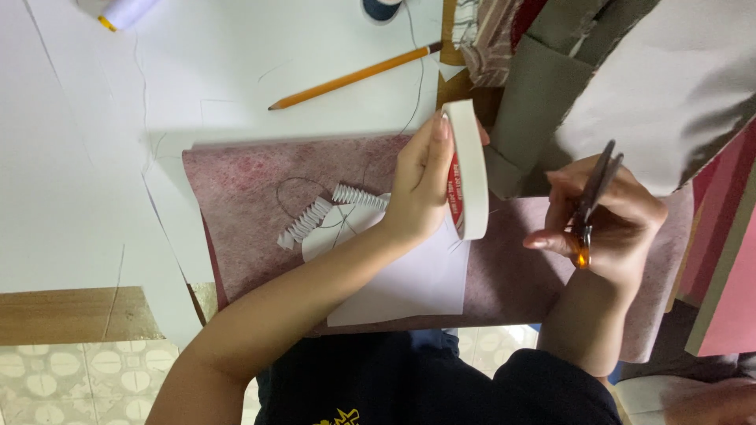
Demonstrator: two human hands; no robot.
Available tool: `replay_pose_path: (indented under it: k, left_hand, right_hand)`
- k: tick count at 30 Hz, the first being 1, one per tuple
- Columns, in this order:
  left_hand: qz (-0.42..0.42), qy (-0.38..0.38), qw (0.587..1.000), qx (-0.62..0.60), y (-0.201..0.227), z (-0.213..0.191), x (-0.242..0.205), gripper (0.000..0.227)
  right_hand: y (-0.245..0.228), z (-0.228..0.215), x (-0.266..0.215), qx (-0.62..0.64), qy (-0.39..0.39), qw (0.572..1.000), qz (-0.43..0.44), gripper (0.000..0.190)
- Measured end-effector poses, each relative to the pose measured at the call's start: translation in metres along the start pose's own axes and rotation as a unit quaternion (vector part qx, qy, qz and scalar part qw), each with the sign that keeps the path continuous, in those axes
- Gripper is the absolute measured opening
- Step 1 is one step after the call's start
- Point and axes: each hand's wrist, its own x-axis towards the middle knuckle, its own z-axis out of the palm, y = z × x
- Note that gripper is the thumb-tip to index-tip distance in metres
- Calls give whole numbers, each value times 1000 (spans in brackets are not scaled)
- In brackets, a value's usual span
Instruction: Cutting strips of tape and applying them to a paper pattern
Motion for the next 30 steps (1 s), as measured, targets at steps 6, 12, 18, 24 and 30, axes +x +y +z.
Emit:
replay_pose_path:
  k: [6, 12, 18, 24, 30]
  left_hand:
    - [22, 20, 995, -91, 8, 5, 7, 38]
    - [51, -41, 997, -43, -2, 0, 6, 46]
    - [16, -55, 997, -52, 6, -5, 4, 48]
    - [11, -46, 996, -81, -5, -5, 7, 49]
    - [32, -52, 995, -73, -17, -12, 16, 47]
  right_hand:
    - [-12, 1, 7, -23, -68, 997, -13, 65]
    - [-16, 11, 3, 37, -48, 997, 43, 68]
    - [-17, 15, 3, 59, -66, 993, 72, 65]
    - [-17, 21, -2, 110, -26, 989, 98, 68]
    - [-24, 22, 4, 89, -72, 993, 41, 69]
